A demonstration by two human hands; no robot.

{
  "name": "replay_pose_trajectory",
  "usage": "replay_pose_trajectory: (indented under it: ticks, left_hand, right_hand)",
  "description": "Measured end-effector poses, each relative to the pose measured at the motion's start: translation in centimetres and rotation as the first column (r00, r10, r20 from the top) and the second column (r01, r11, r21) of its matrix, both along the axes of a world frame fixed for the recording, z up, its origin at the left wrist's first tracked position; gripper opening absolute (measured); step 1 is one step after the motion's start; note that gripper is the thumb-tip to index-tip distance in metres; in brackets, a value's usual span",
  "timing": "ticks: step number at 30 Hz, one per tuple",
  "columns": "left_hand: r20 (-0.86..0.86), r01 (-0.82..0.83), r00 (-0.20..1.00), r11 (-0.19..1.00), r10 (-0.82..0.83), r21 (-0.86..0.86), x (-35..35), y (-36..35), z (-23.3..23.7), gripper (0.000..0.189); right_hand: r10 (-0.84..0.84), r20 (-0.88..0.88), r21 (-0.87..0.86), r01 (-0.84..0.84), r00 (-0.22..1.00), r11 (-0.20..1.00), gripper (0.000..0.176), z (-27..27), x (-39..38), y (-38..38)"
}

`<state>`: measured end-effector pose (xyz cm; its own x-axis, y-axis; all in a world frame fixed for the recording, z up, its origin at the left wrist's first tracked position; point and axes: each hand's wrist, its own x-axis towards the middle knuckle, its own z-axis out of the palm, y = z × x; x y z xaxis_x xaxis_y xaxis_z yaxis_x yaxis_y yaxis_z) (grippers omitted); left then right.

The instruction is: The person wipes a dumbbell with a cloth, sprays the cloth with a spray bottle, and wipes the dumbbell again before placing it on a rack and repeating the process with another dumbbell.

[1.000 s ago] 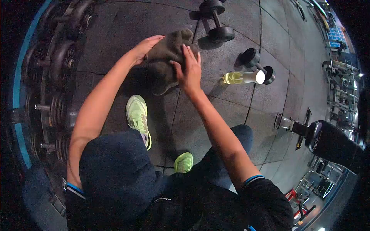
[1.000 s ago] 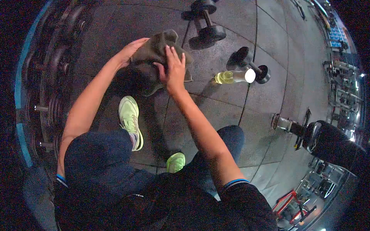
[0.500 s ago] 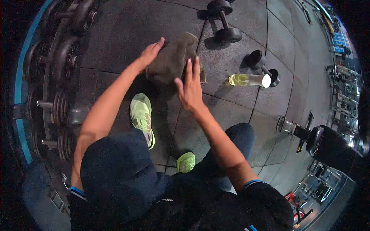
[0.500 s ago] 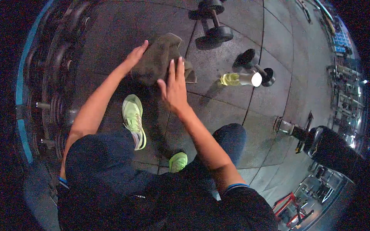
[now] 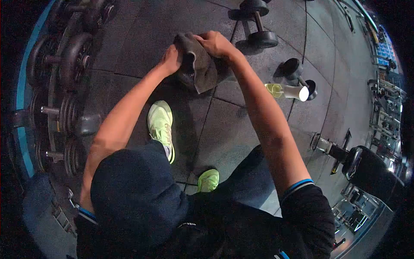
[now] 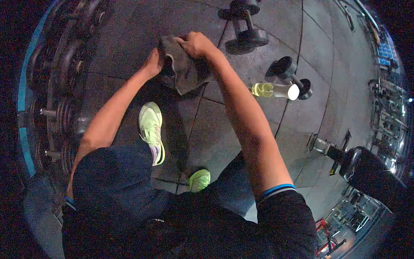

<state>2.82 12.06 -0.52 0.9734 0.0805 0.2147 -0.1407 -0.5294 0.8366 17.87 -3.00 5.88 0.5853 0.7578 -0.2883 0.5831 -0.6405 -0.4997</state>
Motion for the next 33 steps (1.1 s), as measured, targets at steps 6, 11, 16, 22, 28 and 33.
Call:
replay_pose_trajectory:
  ticks: [6,11,16,22,28,33]
  left_hand:
    - [0.340,-0.218,0.933,0.937,0.118,0.273,0.5,0.5,-4.3,0.032]
    - [-0.315,-0.352,0.913,0.889,0.258,-0.293,0.3,-3.1,4.0,0.058]
    - [-0.396,-0.444,0.846,0.883,0.358,-0.151,0.7,-4.2,4.2,0.057]
    - [-0.395,-0.675,0.711,0.722,0.582,-0.151,-1.8,-8.6,4.4,0.055]
    - [-0.318,-0.608,0.777,0.779,0.543,-0.153,-2.8,-9.8,4.6,0.045]
    - [-0.249,-0.583,0.806,0.793,0.537,-0.176,-0.8,-9.1,4.5,0.043]
  right_hand:
    - [-0.283,-0.210,0.397,0.346,0.936,0.850,0.048,0.3,-4.2,-5.6]
    - [-0.579,-0.342,0.568,0.653,0.740,0.501,0.054,-1.6,-13.9,-9.1]
    - [-0.674,-0.520,0.441,0.841,0.524,0.314,0.064,-0.9,-21.1,-8.7]
    - [-0.541,-0.734,0.469,0.883,0.410,0.031,0.058,-3.5,-17.8,-8.0]
    - [-0.596,-0.556,0.538,0.798,0.579,0.273,0.038,-2.7,-10.2,-9.8]
    - [-0.489,-0.333,0.476,0.591,0.806,0.651,0.036,-1.8,-2.4,-8.4]
